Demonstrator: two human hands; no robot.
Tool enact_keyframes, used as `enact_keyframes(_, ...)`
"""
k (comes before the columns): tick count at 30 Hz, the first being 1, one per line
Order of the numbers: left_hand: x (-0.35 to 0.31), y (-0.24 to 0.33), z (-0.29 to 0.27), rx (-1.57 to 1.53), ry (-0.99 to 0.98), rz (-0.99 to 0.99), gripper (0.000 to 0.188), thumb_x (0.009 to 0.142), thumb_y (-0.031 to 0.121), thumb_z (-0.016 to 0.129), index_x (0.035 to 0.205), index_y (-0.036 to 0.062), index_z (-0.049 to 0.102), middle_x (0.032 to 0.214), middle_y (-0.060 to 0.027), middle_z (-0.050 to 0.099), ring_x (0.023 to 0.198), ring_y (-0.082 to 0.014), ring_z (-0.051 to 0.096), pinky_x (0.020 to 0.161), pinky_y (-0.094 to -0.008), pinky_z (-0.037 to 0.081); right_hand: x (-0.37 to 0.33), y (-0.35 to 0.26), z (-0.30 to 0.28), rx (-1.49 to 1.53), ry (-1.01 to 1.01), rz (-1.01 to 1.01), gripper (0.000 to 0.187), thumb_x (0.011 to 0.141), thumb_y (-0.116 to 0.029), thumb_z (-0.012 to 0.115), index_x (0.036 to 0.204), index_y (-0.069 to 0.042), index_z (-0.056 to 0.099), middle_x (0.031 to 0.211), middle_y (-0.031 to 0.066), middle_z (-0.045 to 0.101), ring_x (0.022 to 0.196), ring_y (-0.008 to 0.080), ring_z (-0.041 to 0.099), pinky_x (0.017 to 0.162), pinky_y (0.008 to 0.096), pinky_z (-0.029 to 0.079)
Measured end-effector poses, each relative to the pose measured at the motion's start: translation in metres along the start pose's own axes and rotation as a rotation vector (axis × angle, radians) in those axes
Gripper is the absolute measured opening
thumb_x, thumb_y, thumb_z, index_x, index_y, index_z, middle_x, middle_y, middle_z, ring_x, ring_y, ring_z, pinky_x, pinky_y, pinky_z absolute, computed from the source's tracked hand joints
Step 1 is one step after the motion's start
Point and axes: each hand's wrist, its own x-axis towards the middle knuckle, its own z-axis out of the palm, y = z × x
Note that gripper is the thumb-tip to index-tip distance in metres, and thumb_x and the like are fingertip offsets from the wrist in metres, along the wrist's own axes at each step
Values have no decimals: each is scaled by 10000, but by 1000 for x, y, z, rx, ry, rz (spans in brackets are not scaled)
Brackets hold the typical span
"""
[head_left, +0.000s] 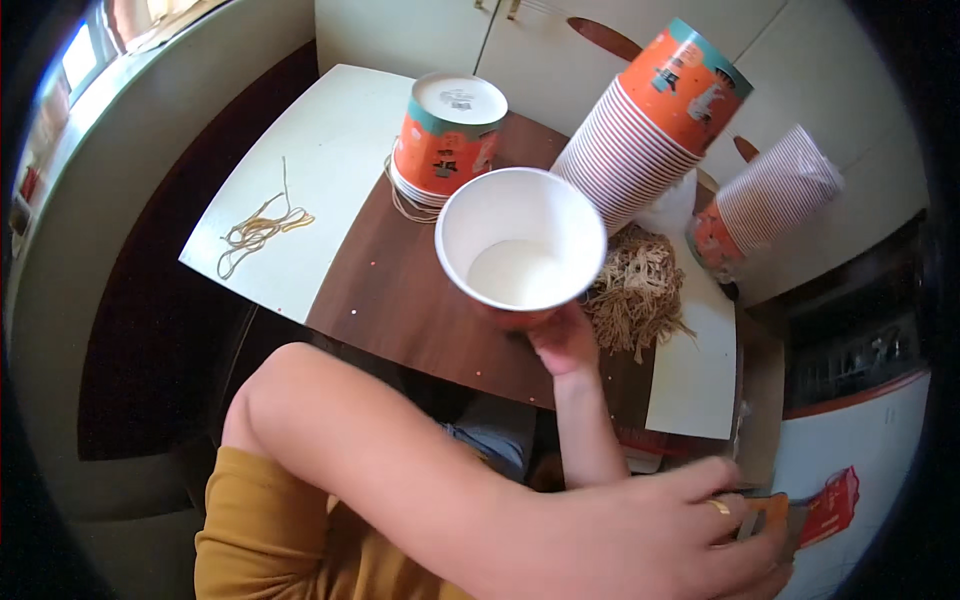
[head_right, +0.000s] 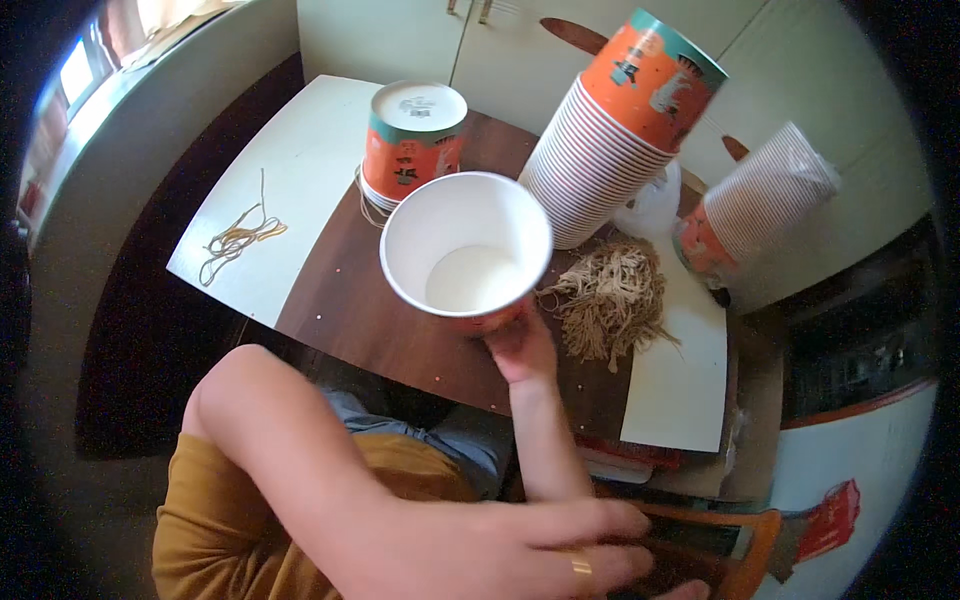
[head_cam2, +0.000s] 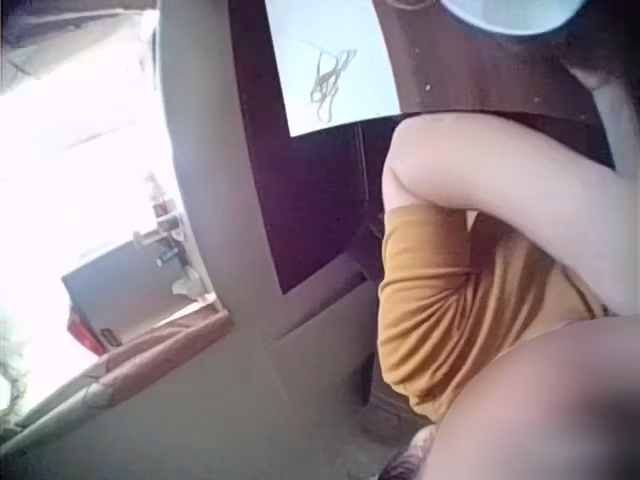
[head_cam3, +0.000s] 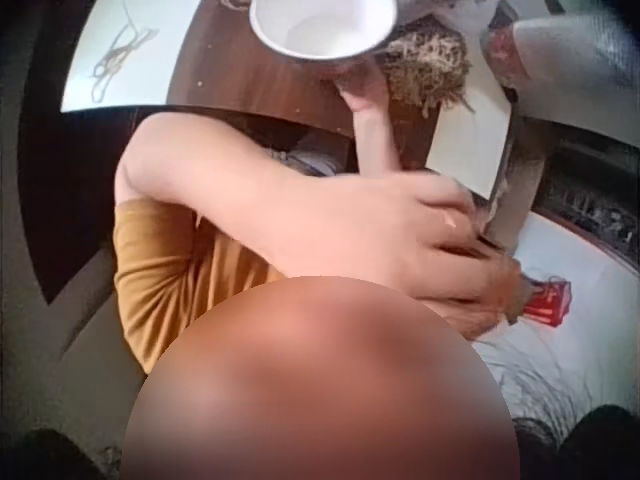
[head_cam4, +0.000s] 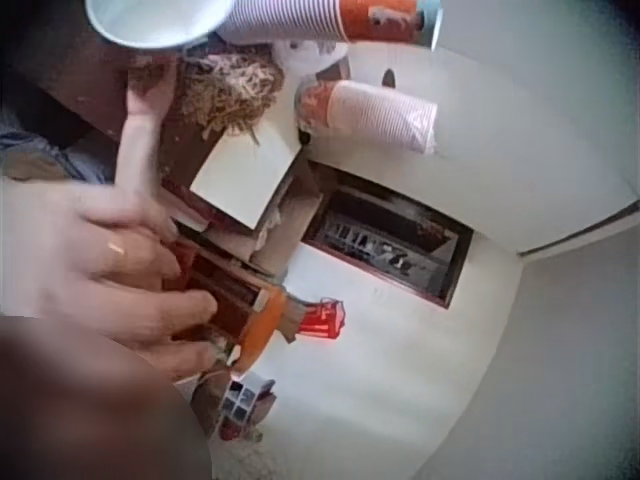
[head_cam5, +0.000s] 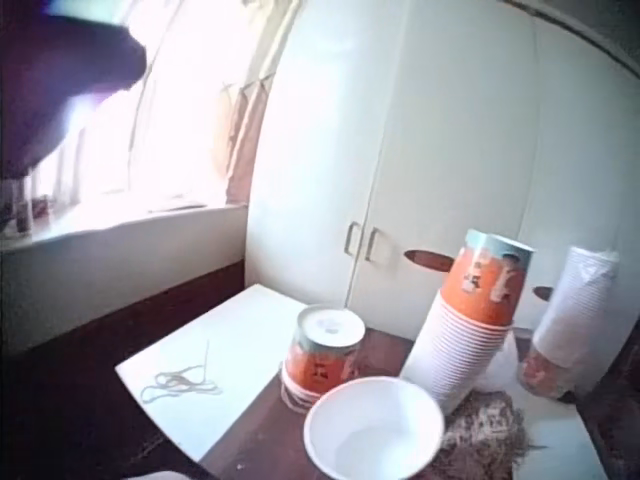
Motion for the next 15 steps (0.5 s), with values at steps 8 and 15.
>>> enact_keyframes(8, -88, -6, 41, 177, 224, -91, 299, 964, 291, 488, 1052, 49, 641, 1127, -122, 635, 897, -254, 641, 816, -418, 509, -21, 20, 26, -468, 355, 45, 357, 965, -249, 470, 1291, -109, 503, 1229, 102, 565, 1079, 258, 564, 887, 484, 495)
enact_keyframes(15, -164, -63, 10, 591, 463, -869, 283, 706, 69, 718, 974, 13, 647, 977, -127, 616, 811, -270, 629, 713, -346, 501, -58, -30, 66, -1225, 411, -8, 484, 981, -402, 447, 1290, -39, 526, 1208, 113, 592, 1078, 222, 564, 843, 401, 514)
